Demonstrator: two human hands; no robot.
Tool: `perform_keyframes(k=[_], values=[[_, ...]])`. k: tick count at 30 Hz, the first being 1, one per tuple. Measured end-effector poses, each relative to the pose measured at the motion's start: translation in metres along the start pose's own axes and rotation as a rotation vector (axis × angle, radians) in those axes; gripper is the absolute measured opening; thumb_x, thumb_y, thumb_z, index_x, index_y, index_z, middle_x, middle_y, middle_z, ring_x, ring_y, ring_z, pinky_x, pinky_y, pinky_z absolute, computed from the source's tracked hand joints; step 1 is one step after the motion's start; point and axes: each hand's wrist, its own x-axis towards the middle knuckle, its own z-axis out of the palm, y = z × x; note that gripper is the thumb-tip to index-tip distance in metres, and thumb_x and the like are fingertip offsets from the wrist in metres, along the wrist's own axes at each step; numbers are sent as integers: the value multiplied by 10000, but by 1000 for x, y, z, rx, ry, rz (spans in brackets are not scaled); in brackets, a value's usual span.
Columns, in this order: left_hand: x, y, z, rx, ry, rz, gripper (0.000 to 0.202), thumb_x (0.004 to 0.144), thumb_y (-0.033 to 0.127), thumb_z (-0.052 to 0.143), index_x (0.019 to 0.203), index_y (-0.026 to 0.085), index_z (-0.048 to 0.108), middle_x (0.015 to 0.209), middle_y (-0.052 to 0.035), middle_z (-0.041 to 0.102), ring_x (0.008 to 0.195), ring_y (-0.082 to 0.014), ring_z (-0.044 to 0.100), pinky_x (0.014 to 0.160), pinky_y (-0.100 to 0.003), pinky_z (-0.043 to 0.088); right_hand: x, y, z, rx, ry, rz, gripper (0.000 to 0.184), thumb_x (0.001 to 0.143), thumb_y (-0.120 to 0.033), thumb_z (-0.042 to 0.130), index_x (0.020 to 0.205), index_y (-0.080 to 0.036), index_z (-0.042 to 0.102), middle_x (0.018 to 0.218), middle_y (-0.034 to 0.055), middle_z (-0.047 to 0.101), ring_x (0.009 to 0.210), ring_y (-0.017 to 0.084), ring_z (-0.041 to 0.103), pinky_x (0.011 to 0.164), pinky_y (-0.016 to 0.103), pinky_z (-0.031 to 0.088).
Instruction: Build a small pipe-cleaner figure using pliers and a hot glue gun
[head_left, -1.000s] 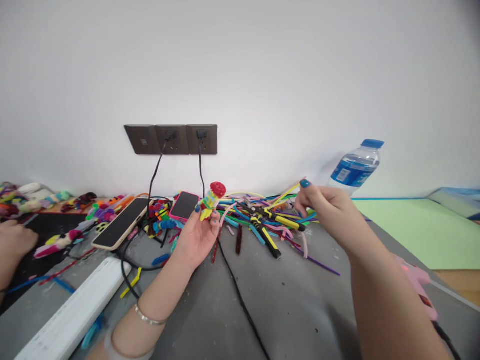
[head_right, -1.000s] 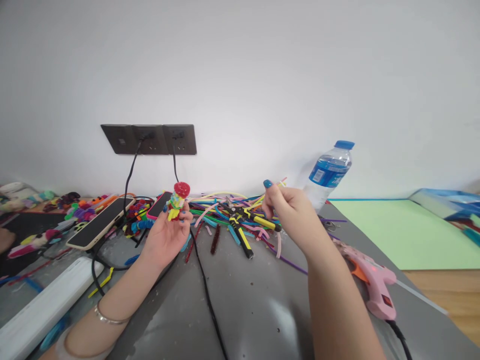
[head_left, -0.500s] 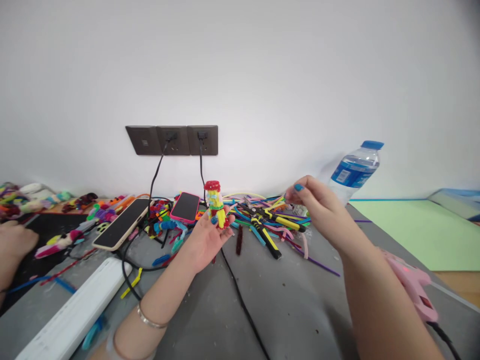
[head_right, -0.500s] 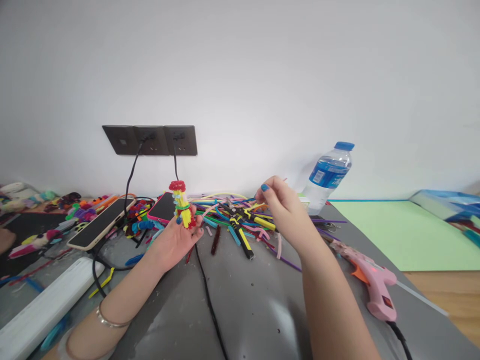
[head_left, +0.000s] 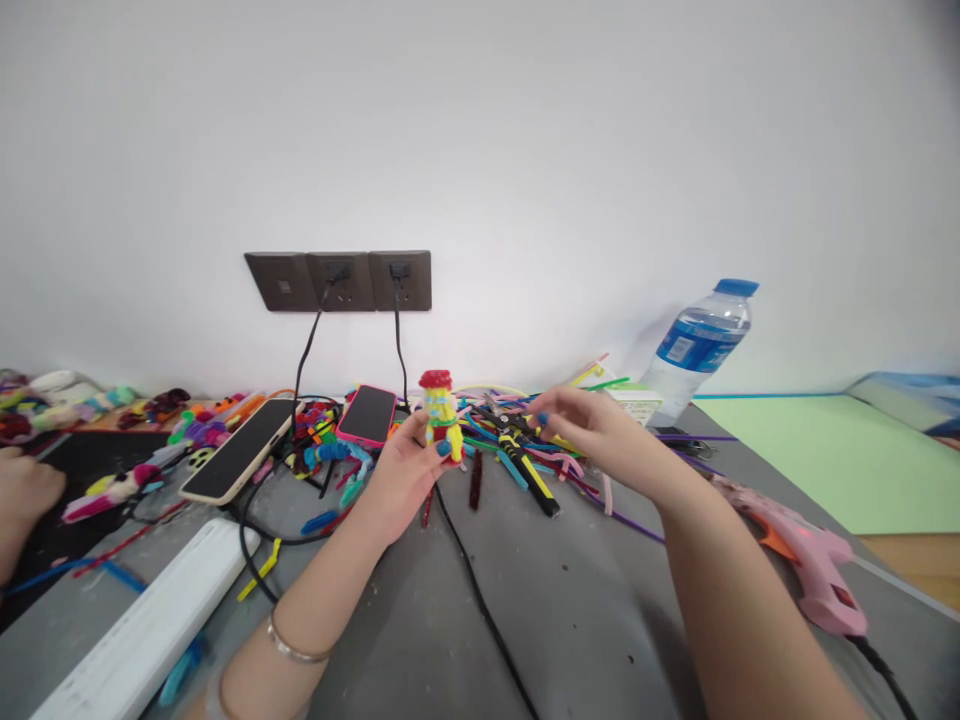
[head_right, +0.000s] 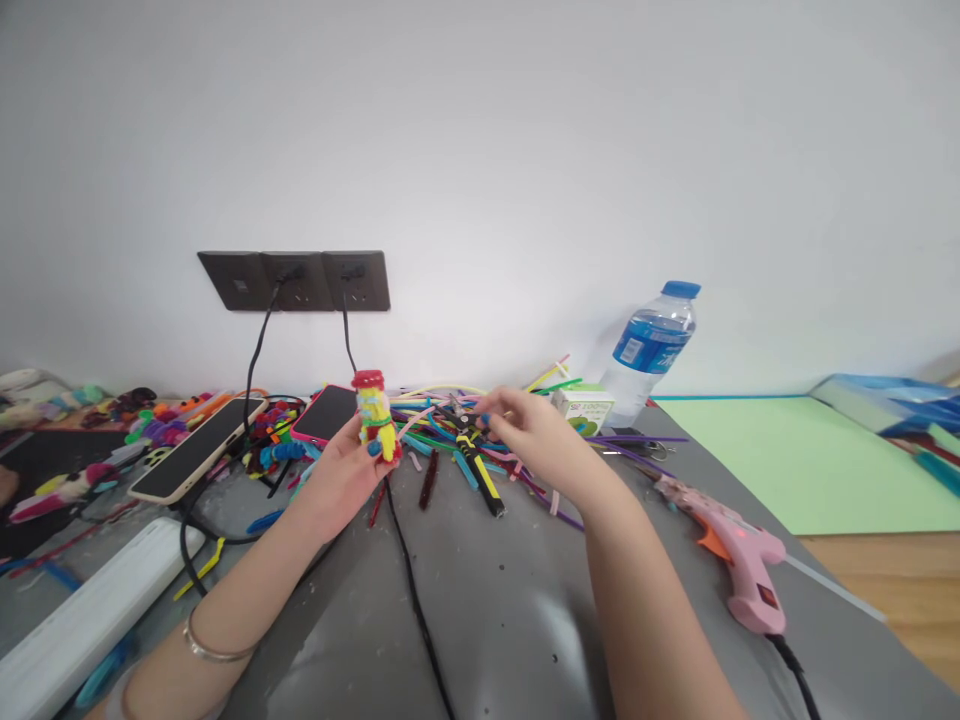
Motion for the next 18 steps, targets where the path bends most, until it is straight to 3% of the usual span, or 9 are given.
perform_keyframes(k=[2,4,6,8,13,18], values=[[-4,-3,-1,150,-129,-53,363,626,295,886,894,186,666,845,2,660,734,-114,613,689,-223,487,-1,1,6,-116,-133,35,185,840,-272,505,907,-190,658,749,18,667,682,181,631,608,283,488],[-9,-5,-2,321,-360,-205,369,616,299,888,868,174,649,827,-6,647,734,-120,595,675,-219,456,-1,1,14,-224,-217,62,145,811,-209,537,843,-185,676,738,21,683,680,179,633,601,265,464],[-13,-7,0,448,-571,-367,397,605,325,890,876,172,642,794,-1,635,715,-116,573,655,-214,427,0,-1,23,-344,-253,93,146,781,-143,558,817,-183,694,754,26,705,701,178,642,610,253,440],[-17,-6,1,508,-702,-483,419,599,358,889,890,178,646,793,0,637,696,-112,567,646,-219,427,1,-4,31,-477,-247,142,182,770,-117,567,842,-195,714,762,27,720,695,178,647,593,248,408],[-19,-3,2,536,-748,-557,435,592,388,887,900,200,646,873,-26,670,766,-146,614,676,-250,489,3,-11,45,-756,-176,142,178,818,-176,585,860,-232,749,874,71,760,829,239,691,664,292,423],[-19,-5,0,636,-759,-561,413,592,316,880,877,203,602,847,-7,644,736,-130,602,641,-229,487,4,-13,54,-837,-239,117,131,798,-204,658,911,-197,724,932,95,772,953,294,691,866,388,422]])
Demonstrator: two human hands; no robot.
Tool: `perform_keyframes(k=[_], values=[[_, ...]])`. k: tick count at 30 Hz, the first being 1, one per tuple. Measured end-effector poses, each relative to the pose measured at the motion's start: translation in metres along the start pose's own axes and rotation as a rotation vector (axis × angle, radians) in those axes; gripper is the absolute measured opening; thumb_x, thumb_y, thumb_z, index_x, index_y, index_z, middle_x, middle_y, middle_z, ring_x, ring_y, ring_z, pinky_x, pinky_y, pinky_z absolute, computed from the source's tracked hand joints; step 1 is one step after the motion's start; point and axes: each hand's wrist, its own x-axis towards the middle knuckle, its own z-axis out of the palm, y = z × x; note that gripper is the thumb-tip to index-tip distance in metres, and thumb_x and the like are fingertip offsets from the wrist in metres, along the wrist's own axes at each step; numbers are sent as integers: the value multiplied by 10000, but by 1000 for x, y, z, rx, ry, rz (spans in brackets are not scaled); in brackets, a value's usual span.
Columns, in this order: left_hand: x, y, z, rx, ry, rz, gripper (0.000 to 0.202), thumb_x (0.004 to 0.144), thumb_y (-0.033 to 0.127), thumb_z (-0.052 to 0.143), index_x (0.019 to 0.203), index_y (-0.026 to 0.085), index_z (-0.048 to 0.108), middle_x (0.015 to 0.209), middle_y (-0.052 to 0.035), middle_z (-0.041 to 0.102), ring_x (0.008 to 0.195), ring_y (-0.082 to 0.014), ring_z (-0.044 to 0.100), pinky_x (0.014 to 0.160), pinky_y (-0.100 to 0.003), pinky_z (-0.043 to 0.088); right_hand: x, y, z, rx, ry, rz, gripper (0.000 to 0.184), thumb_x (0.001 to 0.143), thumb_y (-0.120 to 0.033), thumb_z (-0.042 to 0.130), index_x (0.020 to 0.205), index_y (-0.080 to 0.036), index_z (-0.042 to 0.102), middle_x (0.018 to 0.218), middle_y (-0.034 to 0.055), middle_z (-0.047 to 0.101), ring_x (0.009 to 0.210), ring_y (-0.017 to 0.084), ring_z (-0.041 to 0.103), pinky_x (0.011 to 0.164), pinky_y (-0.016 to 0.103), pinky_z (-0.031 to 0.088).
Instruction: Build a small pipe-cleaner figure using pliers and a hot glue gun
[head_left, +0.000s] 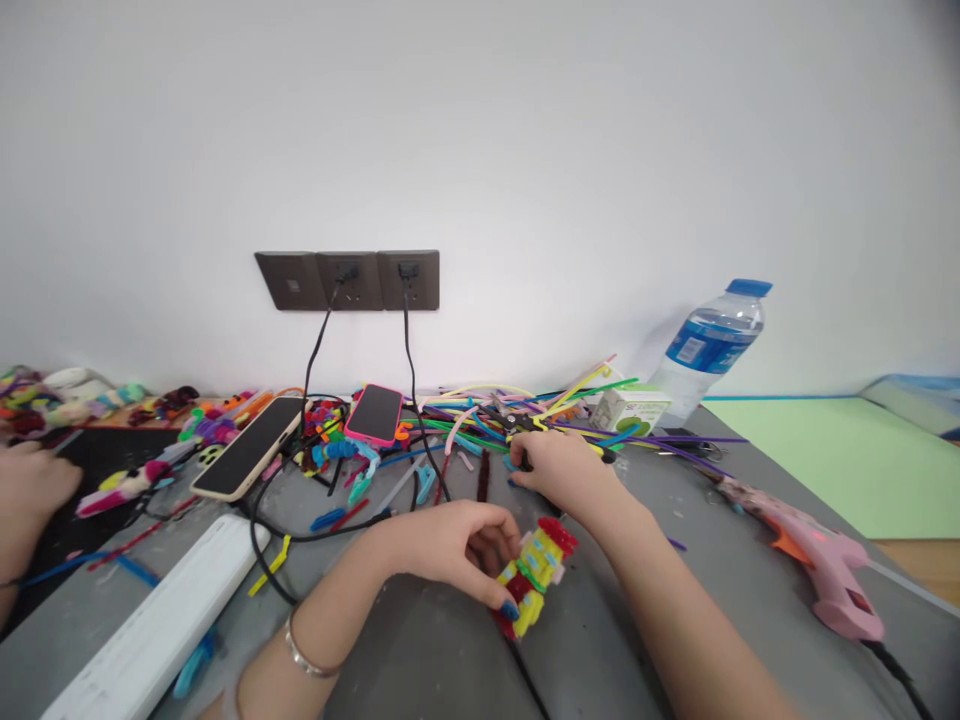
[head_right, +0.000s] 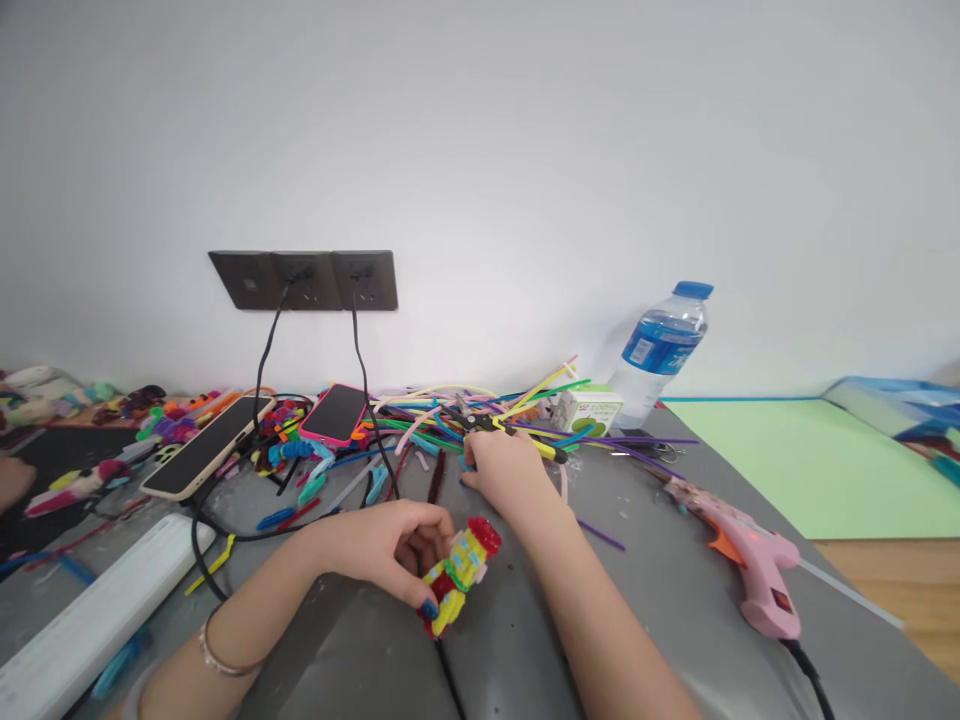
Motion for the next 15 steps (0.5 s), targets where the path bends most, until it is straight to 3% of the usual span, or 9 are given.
perform_keyframes(k=[3,9,15], values=[[1,-1,1,-3,-11,-8,430,585,294,874,877,208,571,837,3,624,717,-126,594,644,-239,490,2,0,3,31,-11,-15,92,790,-166,630,835,-184,708,897,94,771,904,282,691,830,372,413],[2,-3,1,6,0,-14,366,627,226,831,839,202,533,817,12,610,699,-109,586,648,-228,483,1,10,2,250,-20,-90,104,754,-123,583,710,-186,653,724,37,692,649,170,598,577,257,351],[6,-7,5,40,74,-107,365,631,235,798,826,203,490,777,11,607,651,-123,589,573,-231,464,2,20,-3,406,-5,-73,114,761,-129,559,726,-173,658,660,14,642,608,147,557,559,237,360]])
